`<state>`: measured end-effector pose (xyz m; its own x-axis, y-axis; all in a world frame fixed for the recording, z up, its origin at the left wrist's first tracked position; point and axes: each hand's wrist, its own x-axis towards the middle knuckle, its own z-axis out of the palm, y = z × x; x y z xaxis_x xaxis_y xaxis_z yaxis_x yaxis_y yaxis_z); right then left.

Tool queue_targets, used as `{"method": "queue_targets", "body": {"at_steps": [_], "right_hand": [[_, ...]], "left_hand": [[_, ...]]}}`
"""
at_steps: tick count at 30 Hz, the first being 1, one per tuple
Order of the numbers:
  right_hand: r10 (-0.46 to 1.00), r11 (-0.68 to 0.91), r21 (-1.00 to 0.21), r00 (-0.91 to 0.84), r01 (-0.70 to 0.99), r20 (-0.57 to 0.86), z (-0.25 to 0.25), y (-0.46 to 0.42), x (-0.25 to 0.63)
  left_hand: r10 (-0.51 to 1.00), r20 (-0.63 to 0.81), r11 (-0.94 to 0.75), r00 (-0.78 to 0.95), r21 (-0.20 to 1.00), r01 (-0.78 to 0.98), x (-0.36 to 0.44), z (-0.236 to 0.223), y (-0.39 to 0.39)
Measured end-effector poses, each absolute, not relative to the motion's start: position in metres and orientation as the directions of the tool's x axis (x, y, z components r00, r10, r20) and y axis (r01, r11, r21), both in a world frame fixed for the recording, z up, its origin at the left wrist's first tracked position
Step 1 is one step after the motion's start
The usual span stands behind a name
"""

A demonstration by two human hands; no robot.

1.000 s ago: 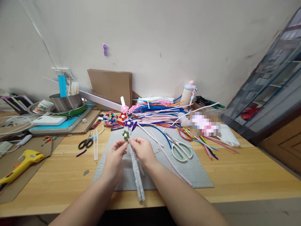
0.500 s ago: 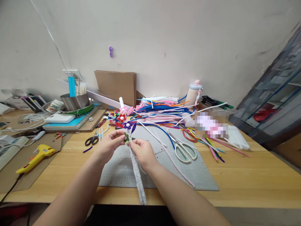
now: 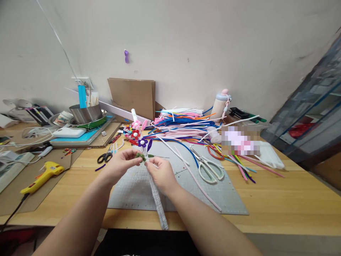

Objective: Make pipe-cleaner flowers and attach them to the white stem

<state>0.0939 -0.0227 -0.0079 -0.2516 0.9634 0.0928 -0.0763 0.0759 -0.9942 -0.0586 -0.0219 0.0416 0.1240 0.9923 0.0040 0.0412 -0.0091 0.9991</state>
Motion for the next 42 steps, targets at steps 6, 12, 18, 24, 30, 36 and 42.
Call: {"method": "queue_targets", "body": {"at_steps": [6, 12, 18, 24, 30, 36, 42], "right_hand": [[0.959, 0.088, -0.995, -0.264, -0.049, 0.098, -0.007, -0.025, 0.094], [0.96, 0.186, -0.982, -0.216, 0.012, 0.179, -0.002, -0.026, 0.095], [0.963, 0.205, -0.978, -0.182, 0.028, 0.197, -0.002, -0.025, 0.095], [0.972, 0.076, -0.994, -0.215, -0.083, 0.092, -0.005, -0.024, 0.094], [0.972, 0.041, -0.991, -0.226, -0.128, 0.07, -0.01, -0.022, 0.093], [0.966, 0.099, -0.99, -0.227, -0.104, 0.121, -0.01, -0.022, 0.093], [0.973, 0.045, -0.989, -0.22, -0.14, 0.075, -0.011, -0.019, 0.094]], "left_hand": [[0.993, -0.005, -0.006, 0.119, 0.996, 0.093, -0.061, 0.043, -0.022], [0.997, -0.078, 0.077, 0.021, 0.997, 0.025, -0.054, 0.04, -0.022], [0.988, -0.152, 0.149, -0.033, 0.987, -0.061, -0.051, 0.029, -0.017], [0.986, -0.164, 0.167, 0.029, 0.973, -0.159, -0.052, 0.032, -0.015], [0.99, -0.124, 0.131, 0.061, 0.982, -0.134, -0.056, 0.035, -0.016], [0.996, -0.091, 0.092, 0.016, 0.992, -0.084, -0.054, 0.029, -0.015], [0.975, -0.145, 0.108, -0.171, 0.971, -0.212, -0.055, 0.03, -0.012]]}}
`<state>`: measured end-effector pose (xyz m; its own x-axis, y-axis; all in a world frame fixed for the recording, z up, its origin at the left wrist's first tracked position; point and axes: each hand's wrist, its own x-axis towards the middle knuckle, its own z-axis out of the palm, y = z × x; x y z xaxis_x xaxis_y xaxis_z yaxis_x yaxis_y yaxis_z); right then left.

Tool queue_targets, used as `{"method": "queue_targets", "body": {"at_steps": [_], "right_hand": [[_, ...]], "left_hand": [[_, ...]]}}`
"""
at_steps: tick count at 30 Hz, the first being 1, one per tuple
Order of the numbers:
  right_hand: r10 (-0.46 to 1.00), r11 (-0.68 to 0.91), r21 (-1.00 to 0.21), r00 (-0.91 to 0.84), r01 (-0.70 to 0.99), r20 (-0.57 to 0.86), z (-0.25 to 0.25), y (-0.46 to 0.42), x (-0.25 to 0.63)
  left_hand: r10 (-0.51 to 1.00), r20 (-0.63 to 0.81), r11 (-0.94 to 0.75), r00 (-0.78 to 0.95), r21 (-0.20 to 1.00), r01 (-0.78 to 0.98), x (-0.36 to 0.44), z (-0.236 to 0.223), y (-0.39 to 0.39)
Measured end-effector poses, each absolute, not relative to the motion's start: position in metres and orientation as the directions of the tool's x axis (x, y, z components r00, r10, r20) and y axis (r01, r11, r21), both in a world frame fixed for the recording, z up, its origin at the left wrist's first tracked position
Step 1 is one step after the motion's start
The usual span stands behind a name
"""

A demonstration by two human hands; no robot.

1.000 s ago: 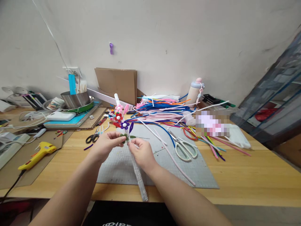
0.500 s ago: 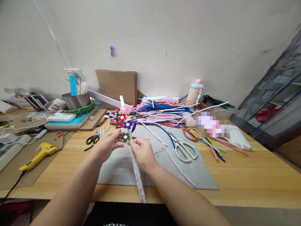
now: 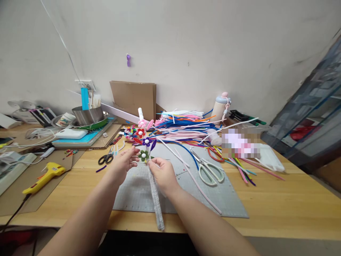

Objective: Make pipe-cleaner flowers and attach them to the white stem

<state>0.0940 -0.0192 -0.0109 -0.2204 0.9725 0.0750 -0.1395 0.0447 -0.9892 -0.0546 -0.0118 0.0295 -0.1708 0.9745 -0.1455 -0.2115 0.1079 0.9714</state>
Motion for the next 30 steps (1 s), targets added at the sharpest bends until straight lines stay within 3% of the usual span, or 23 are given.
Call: {"method": "queue_targets", "body": {"at_steps": [3, 6, 9, 14, 20, 27, 30], "right_hand": [[0.968, 0.027, -0.989, -0.243, -0.148, 0.062, -0.012, -0.02, 0.093], [0.957, 0.018, -0.987, -0.284, -0.158, 0.063, -0.012, -0.022, 0.092], [0.936, 0.017, -0.987, -0.346, -0.159, 0.072, -0.013, -0.024, 0.092], [0.911, -0.043, -0.985, -0.411, -0.166, 0.029, -0.012, -0.025, 0.09], [0.936, -0.086, -0.977, -0.352, -0.193, -0.013, -0.013, -0.023, 0.087], [0.944, -0.006, -0.984, -0.326, -0.177, 0.053, -0.012, -0.025, 0.088], [0.948, 0.06, -0.984, -0.298, -0.167, 0.108, -0.012, -0.026, 0.088]], "left_hand": [[0.946, -0.11, 0.028, -0.304, 0.965, -0.262, -0.065, 0.037, -0.003], [0.936, 0.016, -0.1, -0.352, 0.97, -0.221, -0.081, 0.056, 0.016], [0.952, 0.094, -0.144, -0.29, 0.977, -0.155, -0.097, 0.081, 0.041], [0.988, 0.151, -0.153, -0.044, 0.988, -0.036, -0.106, 0.113, 0.069], [0.959, 0.28, -0.277, -0.046, 0.959, 0.055, -0.097, 0.125, 0.071], [0.985, 0.161, -0.168, 0.067, 0.98, 0.107, -0.095, 0.133, 0.071], [0.983, 0.175, -0.18, 0.048, 0.973, 0.142, -0.096, 0.135, 0.073]]}}
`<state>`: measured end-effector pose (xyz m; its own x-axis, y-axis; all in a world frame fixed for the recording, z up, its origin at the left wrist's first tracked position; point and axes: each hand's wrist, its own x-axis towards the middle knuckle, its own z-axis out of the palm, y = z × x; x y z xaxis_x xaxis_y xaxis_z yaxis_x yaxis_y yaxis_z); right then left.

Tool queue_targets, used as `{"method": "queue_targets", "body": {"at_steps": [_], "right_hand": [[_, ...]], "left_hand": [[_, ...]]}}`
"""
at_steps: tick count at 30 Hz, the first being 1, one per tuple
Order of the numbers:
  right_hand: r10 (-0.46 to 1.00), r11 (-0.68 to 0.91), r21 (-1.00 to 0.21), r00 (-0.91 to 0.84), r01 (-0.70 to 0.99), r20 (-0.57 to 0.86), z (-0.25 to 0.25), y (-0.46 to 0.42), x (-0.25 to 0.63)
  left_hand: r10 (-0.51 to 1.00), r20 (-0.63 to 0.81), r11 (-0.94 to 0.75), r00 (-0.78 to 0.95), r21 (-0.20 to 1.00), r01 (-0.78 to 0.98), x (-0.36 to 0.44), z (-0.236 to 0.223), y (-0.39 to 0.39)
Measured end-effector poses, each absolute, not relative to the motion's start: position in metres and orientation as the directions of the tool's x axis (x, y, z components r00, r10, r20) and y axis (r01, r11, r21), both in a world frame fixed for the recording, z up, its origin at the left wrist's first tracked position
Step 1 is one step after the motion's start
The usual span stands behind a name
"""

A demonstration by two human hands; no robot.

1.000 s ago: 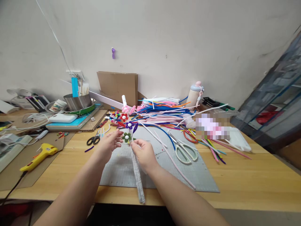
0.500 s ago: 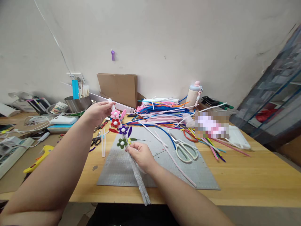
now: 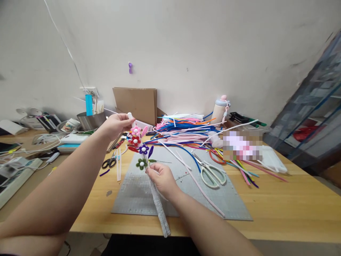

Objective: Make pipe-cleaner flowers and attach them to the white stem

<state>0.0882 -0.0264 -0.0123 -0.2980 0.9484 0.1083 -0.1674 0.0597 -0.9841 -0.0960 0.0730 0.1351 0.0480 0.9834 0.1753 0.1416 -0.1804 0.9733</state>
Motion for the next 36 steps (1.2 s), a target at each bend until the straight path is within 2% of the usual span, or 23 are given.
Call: {"method": "queue_targets", "body": {"at_steps": [5, 8, 9, 13, 15, 21, 26, 31, 36], "right_hand": [[0.962, 0.013, -0.973, -0.262, -0.229, 0.075, -0.008, -0.024, 0.092], [0.98, -0.035, -0.943, -0.198, -0.331, 0.033, -0.005, -0.016, 0.097], [0.984, -0.038, -0.932, -0.177, -0.36, 0.028, -0.004, -0.014, 0.098], [0.991, -0.008, -0.922, -0.128, -0.388, 0.046, -0.003, -0.008, 0.1], [0.993, -0.007, -0.927, -0.113, -0.376, 0.038, -0.003, -0.009, 0.1], [0.988, -0.074, -0.917, -0.151, -0.393, -0.015, -0.003, -0.012, 0.099], [0.983, -0.064, -0.923, -0.183, -0.379, 0.007, 0.001, -0.015, 0.099], [0.981, -0.024, -0.954, -0.191, -0.297, 0.034, 0.0, -0.014, 0.099], [0.953, 0.21, -0.977, -0.217, -0.035, 0.212, 0.003, -0.01, 0.11]], "left_hand": [[0.982, 0.191, -0.191, 0.003, 0.982, 0.002, -0.093, 0.124, 0.065], [0.966, 0.159, -0.159, -0.205, 0.987, 0.015, -0.074, 0.095, 0.042], [0.967, 0.128, -0.131, -0.221, 0.991, 0.001, -0.064, 0.082, 0.031], [0.998, -0.021, 0.014, -0.056, 0.993, -0.117, -0.02, 0.032, -0.017], [0.999, -0.027, 0.032, 0.037, 0.988, -0.152, -0.003, 0.018, -0.033], [0.997, -0.06, 0.071, 0.051, 0.964, -0.256, 0.007, 0.013, -0.038], [0.997, -0.066, 0.073, 0.036, 0.97, -0.23, 0.002, 0.012, -0.032], [0.995, -0.103, 0.101, 0.005, 0.964, -0.248, -0.005, 0.013, -0.033], [0.995, -0.084, 0.07, -0.062, 0.977, -0.203, -0.02, 0.023, -0.039]]}}
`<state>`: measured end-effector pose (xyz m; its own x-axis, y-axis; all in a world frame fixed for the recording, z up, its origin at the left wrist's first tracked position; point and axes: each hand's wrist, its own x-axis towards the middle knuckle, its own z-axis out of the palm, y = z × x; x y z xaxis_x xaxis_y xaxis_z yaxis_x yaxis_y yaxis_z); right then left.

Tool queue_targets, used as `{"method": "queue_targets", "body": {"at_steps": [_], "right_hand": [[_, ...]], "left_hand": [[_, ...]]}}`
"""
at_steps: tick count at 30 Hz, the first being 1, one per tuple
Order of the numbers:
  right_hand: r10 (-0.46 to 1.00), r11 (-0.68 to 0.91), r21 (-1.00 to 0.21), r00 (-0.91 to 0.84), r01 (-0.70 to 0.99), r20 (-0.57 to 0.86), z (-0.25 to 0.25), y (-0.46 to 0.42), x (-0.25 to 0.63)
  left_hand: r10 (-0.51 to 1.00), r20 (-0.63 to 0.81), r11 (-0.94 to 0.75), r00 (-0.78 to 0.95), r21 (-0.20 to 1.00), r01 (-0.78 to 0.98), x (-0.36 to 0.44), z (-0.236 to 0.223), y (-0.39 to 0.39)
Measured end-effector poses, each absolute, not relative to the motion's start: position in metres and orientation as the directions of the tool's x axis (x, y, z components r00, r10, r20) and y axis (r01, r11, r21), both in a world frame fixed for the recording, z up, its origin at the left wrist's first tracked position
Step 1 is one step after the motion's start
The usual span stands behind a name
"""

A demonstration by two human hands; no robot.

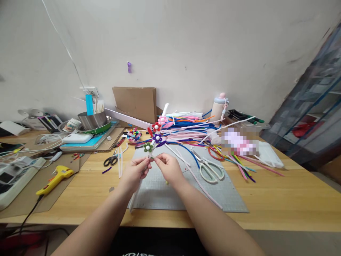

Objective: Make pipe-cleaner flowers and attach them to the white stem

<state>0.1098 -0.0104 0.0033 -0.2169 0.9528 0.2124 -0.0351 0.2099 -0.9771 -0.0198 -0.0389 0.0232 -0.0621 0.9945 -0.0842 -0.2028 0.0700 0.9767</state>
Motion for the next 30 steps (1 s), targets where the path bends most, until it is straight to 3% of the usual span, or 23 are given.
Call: {"method": "queue_targets", "body": {"at_steps": [3, 5, 7, 9, 12, 14, 17, 19, 22, 25, 28, 30], "right_hand": [[0.942, 0.291, -0.94, -0.227, 0.178, 0.249, 0.012, -0.019, 0.117], [0.923, 0.374, -0.85, -0.238, 0.372, 0.302, 0.02, -0.032, 0.12], [0.859, 0.511, -0.649, -0.315, 0.564, 0.403, 0.03, -0.049, 0.122], [0.752, 0.644, -0.374, -0.464, 0.667, 0.468, 0.042, -0.064, 0.123], [0.587, 0.764, -0.031, -0.674, 0.644, 0.449, 0.067, -0.078, 0.125], [0.492, 0.826, 0.073, -0.779, 0.558, 0.39, 0.09, -0.079, 0.127], [0.454, 0.883, 0.028, -0.865, 0.469, 0.213, 0.129, -0.068, 0.126], [0.454, 0.891, -0.057, -0.883, 0.45, 0.117, 0.151, -0.058, 0.124], [0.337, 0.935, -0.132, -0.94, 0.329, 0.047, 0.167, -0.043, 0.123], [0.242, 0.955, -0.172, -0.97, 0.243, -0.023, 0.16, -0.035, 0.127], [0.259, 0.928, -0.277, -0.966, 0.25, -0.005, 0.136, -0.036, 0.134], [0.326, 0.901, -0.313, -0.945, 0.299, 0.036, 0.116, -0.043, 0.136]], "left_hand": [[0.994, -0.078, 0.066, -0.075, 0.988, -0.14, -0.031, 0.029, -0.043], [0.993, -0.05, 0.043, -0.109, 0.997, -0.067, -0.037, 0.03, -0.046], [0.989, 0.007, 0.004, -0.148, 0.998, 0.07, -0.043, 0.032, -0.049], [0.979, 0.136, -0.088, -0.15, 0.953, 0.291, -0.047, 0.034, -0.054], [0.92, 0.392, -0.313, -0.002, 0.739, 0.596, -0.049, 0.039, -0.066], [0.867, 0.476, -0.431, 0.148, 0.567, 0.702, -0.05, 0.045, -0.076], [0.764, 0.48, -0.611, 0.431, 0.325, 0.722, -0.052, 0.057, -0.091], [0.683, 0.446, -0.71, 0.578, 0.22, 0.669, -0.055, 0.066, -0.099], [0.601, 0.401, -0.782, 0.692, 0.114, 0.613, -0.062, 0.078, -0.107], [0.583, 0.432, -0.811, 0.688, 0.26, 0.524, -0.071, 0.083, -0.112], [0.676, 0.429, -0.717, 0.599, 0.574, 0.396, -0.075, 0.077, -0.112], [0.789, 0.362, -0.545, 0.496, 0.786, 0.294, -0.073, 0.068, -0.11]]}}
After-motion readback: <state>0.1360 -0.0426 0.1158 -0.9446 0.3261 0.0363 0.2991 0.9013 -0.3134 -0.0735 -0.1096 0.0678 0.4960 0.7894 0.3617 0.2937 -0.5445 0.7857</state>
